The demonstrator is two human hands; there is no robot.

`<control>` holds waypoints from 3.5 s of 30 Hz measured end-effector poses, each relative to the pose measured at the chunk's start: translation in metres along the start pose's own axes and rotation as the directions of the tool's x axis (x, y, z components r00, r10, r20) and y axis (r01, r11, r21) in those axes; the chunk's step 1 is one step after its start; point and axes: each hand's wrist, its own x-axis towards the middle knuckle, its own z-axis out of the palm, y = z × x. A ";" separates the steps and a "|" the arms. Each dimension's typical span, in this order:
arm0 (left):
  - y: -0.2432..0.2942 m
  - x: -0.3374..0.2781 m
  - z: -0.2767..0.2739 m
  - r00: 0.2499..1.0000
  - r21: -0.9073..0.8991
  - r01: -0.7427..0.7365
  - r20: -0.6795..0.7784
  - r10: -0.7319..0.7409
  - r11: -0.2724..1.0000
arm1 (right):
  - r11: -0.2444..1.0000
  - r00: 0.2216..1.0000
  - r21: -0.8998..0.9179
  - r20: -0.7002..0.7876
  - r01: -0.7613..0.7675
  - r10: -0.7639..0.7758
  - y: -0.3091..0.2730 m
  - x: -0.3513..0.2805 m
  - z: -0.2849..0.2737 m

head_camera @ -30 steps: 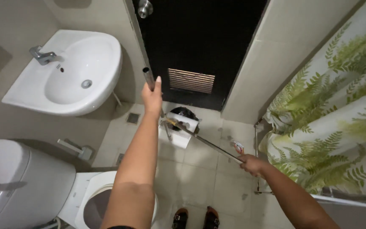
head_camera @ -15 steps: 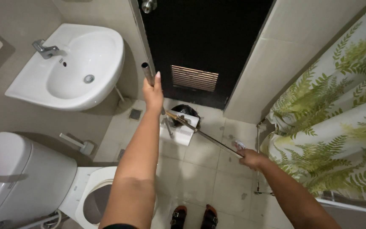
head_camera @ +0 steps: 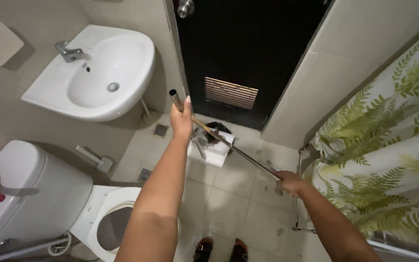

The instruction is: The person cleans a bathroom floor by sweeping debris into a dustpan using a broom. They also handle a trash bin, lifting the inner bucket to empty it into the toilet, and move a red bucket to clear the workspace.

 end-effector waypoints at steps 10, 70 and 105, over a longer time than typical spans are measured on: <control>-0.020 0.004 -0.003 0.992 0.074 -0.106 -0.057 0.111 0.992 | 0.996 0.992 -0.003 -0.090 0.087 -0.087 0.019 0.024 -0.011; -0.057 -0.025 -0.024 0.970 0.569 -0.106 0.241 -0.042 0.815 | 0.898 0.965 -0.399 -0.095 0.187 -0.244 0.055 0.094 -0.006; -0.065 -0.052 -0.013 0.971 0.548 -0.026 0.212 -0.109 0.836 | 0.912 0.963 -0.350 -0.082 0.215 -0.258 -0.036 0.059 -0.031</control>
